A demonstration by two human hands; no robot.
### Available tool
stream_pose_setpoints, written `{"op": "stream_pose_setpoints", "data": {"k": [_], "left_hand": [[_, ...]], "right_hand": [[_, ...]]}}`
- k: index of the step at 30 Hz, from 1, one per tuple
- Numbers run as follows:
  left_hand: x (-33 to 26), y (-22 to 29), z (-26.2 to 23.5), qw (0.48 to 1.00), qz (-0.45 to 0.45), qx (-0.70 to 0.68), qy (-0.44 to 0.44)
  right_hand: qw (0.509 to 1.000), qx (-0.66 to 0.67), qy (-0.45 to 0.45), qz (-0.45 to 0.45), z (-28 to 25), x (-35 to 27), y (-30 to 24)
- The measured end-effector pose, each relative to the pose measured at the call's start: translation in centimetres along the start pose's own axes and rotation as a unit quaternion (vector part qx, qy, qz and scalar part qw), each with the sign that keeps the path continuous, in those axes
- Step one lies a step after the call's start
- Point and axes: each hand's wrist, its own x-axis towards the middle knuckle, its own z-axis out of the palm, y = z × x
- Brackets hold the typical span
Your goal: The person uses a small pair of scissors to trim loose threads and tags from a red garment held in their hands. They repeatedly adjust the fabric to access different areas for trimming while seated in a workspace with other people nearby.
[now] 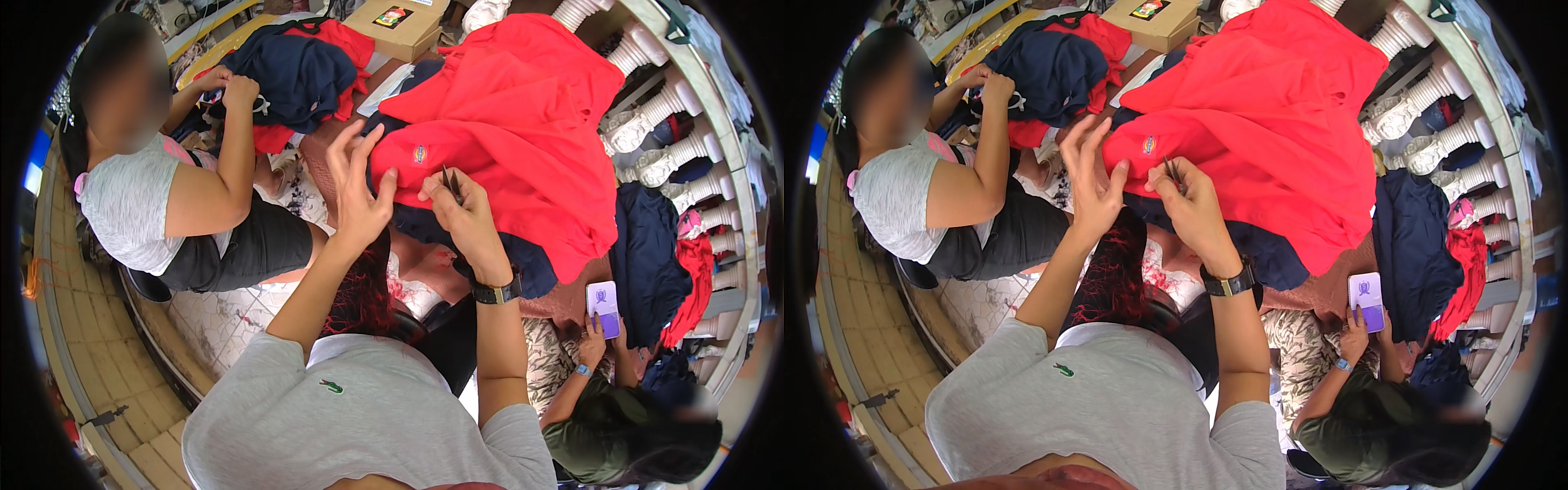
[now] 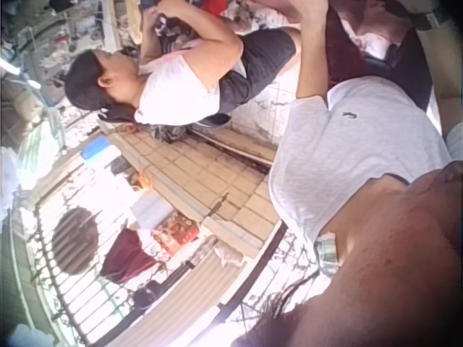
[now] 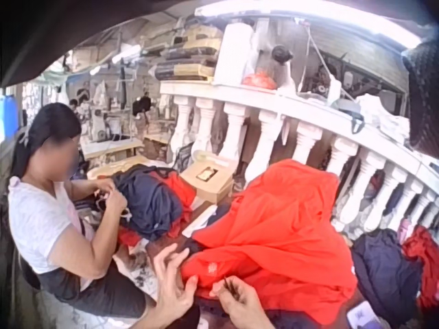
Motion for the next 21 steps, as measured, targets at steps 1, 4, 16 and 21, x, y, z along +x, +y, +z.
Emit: {"op": "stream_pose_setpoints", "data": {"k": [1,4,16,21], "left_hand": [[-0.1,0.7,-0.1,0.993,0.064,0.083,0.047],[-1.3,0.0,0.0,0.992,0.107,-0.033,-0.056],[-0.6,-0.1,1.1,0.991,-0.066,-0.104,-0.046],[-0.6,-0.6,0.8,0.964,-0.182,-0.182,-0.062]], "right_hand": [[1.000,0.017,-0.008,0.001,0.2,-0.3,0.3],[1.000,-0.016,0.004,0.008,1.2,-1.5,0.1],[1.000,-0.022,0.020,-0.008,2.1,-2.1,0.5],[0.998,0.025,0.016,0.056,2.4,-1.6,0.6]]}}
